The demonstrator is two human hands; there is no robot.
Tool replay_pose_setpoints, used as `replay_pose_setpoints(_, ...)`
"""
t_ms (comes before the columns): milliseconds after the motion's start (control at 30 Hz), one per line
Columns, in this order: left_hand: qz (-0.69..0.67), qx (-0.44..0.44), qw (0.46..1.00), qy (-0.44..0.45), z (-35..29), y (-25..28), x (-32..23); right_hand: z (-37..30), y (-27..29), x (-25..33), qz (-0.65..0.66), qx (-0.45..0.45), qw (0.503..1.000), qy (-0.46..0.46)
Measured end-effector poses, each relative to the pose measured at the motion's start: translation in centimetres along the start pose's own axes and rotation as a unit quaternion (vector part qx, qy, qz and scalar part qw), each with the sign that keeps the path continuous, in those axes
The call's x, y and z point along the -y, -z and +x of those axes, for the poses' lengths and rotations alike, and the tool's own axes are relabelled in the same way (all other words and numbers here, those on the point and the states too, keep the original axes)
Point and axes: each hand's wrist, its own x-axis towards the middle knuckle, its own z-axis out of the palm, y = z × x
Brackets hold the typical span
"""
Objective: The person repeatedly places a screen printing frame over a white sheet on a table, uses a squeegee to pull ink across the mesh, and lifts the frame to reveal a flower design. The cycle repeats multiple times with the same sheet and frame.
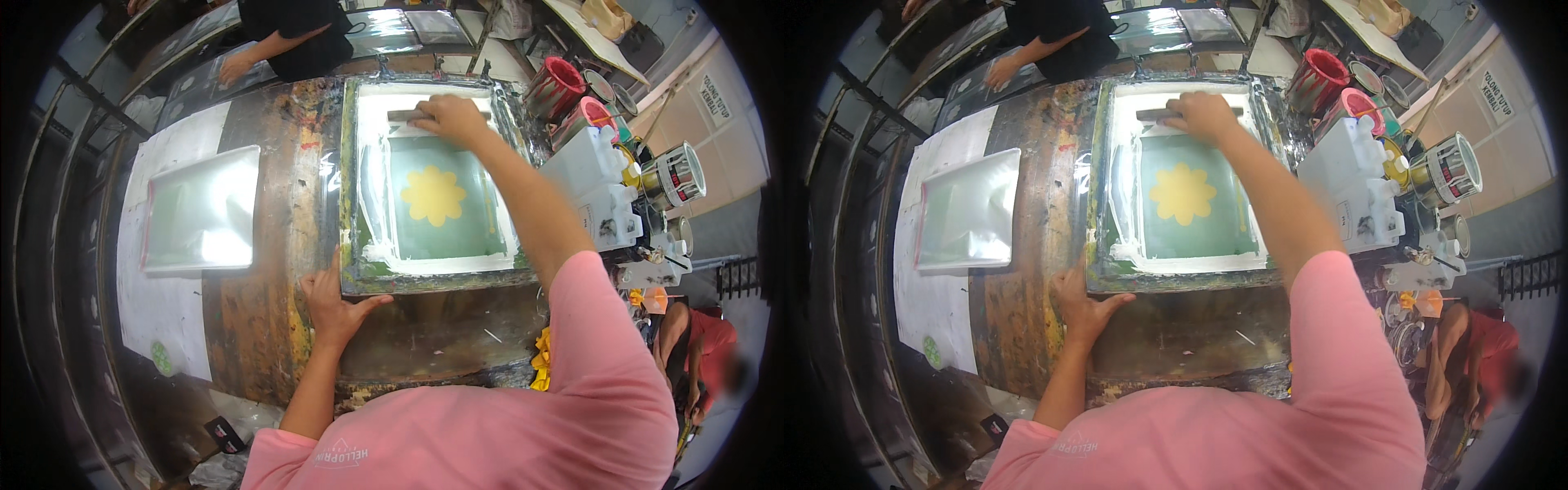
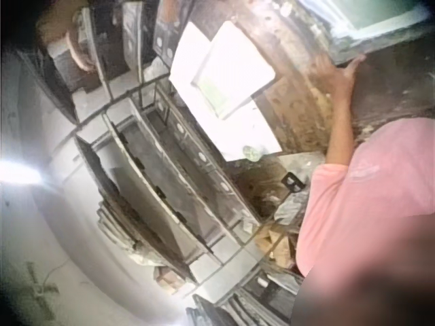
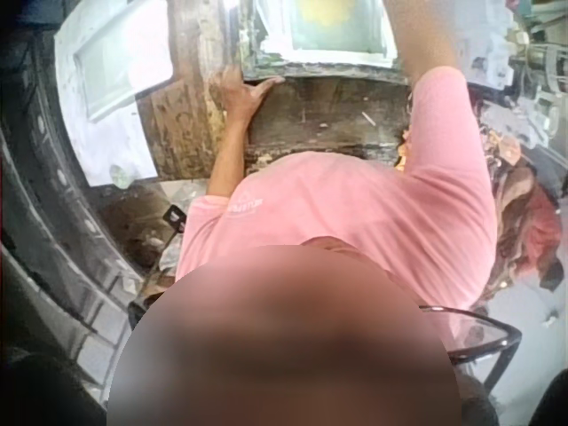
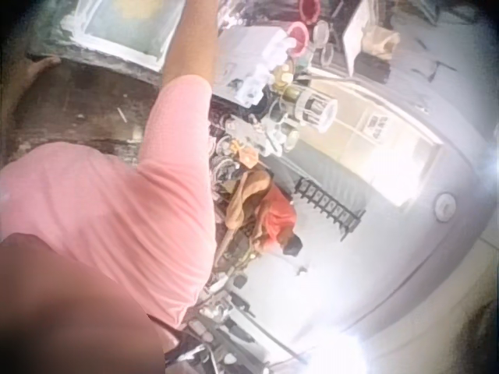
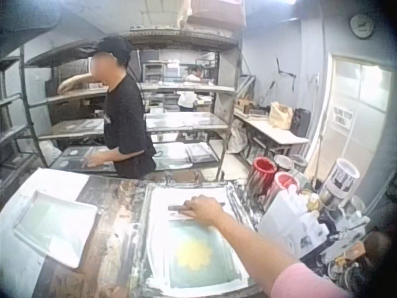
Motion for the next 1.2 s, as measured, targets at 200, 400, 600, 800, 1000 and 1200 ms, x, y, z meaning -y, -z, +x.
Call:
replay_pose_setpoints(200, 0.008, -0.007, 1.000, -0.017, -0.4, -0.2, 0.1, -10.3, -0.1, 6.1, -0.024, -0.031, 0.999, 0.007)
replay_pose_setpoints(400, 0.027, -0.011, 1.000, 0.001, -0.5, -0.1, -0.2, -21.0, 7.0, 14.7, 0.016, 0.117, 0.992, -0.032)
replay_pose_setpoints(600, -0.380, -0.040, 0.914, 0.140, 2.3, 2.0, -5.4, -20.8, 12.2, 16.2, -0.023, -0.055, 0.998, 0.015)
replay_pose_setpoints(800, -0.321, -0.102, 0.940, 0.054, 6.2, 4.5, -7.1, -14.5, 17.8, 15.0, -0.082, -0.250, 0.964, 0.029)
replay_pose_setpoints(1000, 0.253, 0.254, 0.929, 0.094, 1.5, 1.2, -5.1, -8.7, 21.8, 12.5, -0.059, -0.281, 0.957, 0.036)
replay_pose_setpoints(1200, 0.054, 0.083, 0.995, 0.006, 3.7, 0.9, -6.0, -5.3, 24.5, 11.6, -0.078, -0.285, 0.955, 0.017)
